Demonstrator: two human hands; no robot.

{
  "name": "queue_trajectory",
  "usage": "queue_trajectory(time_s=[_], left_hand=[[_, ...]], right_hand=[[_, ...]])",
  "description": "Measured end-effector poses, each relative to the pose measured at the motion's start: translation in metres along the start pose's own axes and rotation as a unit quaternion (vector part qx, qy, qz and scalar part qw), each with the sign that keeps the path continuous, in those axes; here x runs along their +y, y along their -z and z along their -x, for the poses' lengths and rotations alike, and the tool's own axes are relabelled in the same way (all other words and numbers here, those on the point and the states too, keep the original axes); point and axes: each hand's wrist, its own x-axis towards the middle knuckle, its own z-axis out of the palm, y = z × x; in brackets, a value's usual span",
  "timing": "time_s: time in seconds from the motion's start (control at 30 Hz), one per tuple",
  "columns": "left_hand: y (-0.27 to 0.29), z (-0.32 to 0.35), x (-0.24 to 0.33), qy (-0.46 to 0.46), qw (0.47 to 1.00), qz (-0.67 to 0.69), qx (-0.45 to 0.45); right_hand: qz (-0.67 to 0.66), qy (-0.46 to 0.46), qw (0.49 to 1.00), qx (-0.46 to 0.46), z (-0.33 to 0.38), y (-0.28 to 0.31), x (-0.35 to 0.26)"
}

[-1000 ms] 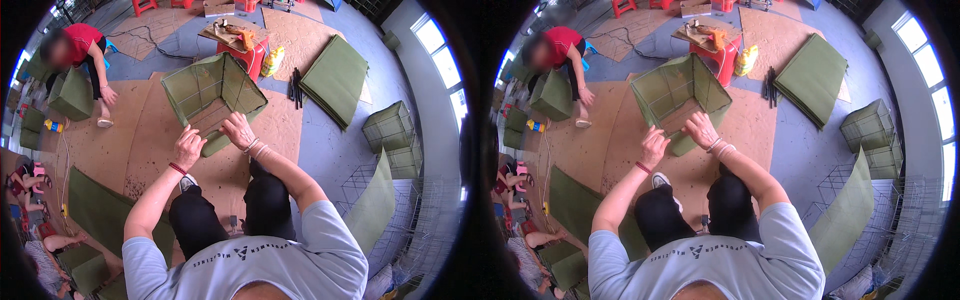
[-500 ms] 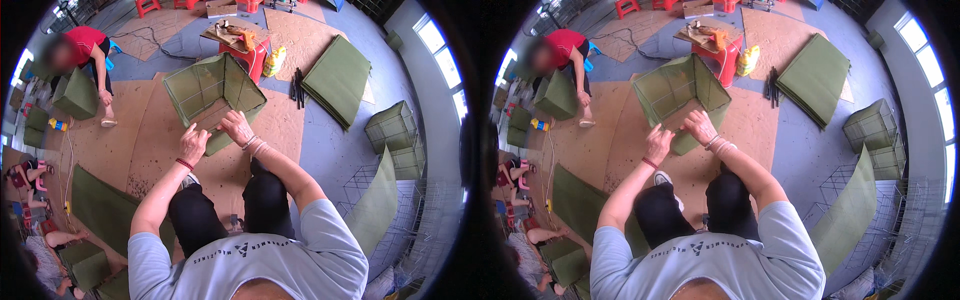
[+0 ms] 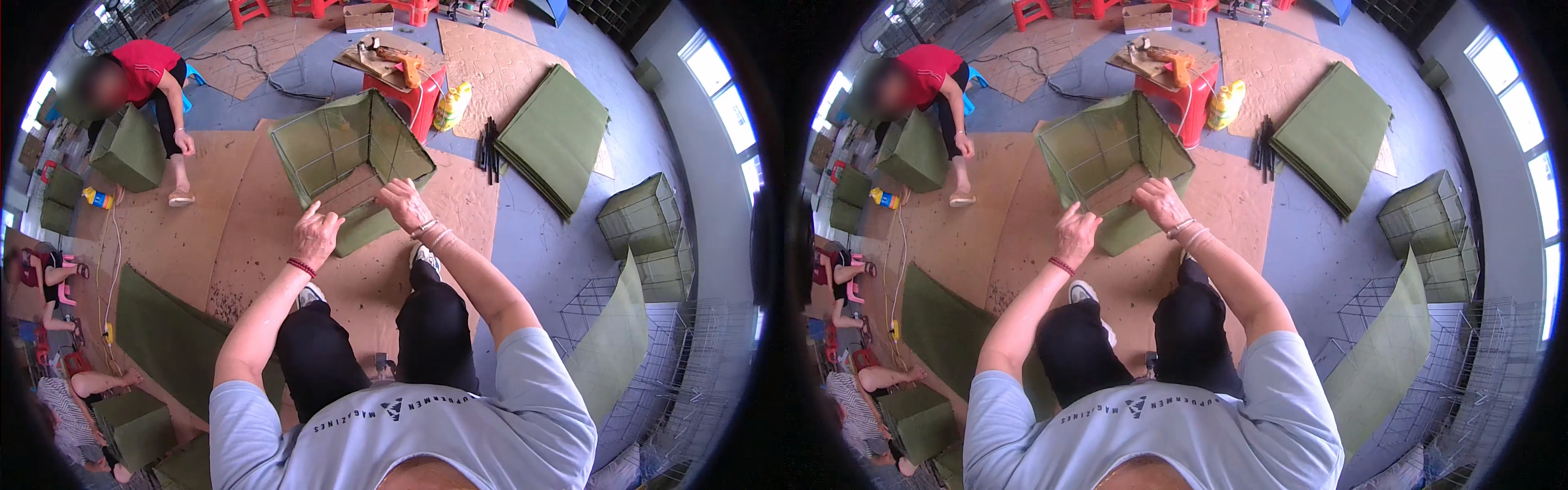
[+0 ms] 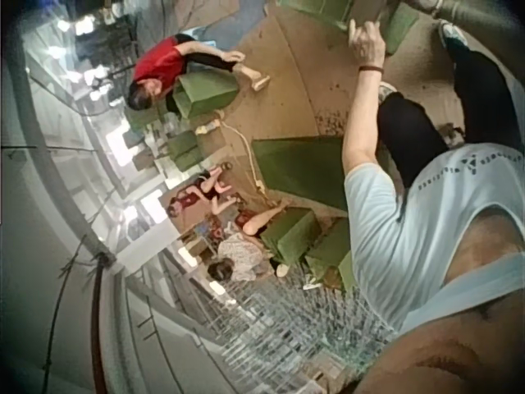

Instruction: Apply hot glue to the top edge of a metal frame and press green fabric over the frame to secure it.

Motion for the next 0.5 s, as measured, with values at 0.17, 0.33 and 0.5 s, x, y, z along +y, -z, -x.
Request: queue_trajectory(time_s=[0.17,0.33,0.5], left_hand=[[0.004,-0.003,-0.003,0.015,0.999,-0.028,-0.009],[-0.004,-0.014,0.044,0.115,0.992,-0.024,-0.055],[-0.010,-0.030,0.061,0.136,0.982,-0.051,-0.121]], right_hand=[[-0.031,0.038,0.999,-0.003,-0.018,0.006,0.009],[-0.026,0.142,0.988,-0.055,-0.034,0.020,0.044],[-0.069,0.092,0.993,0.029,-0.020,0.017,0.009]])
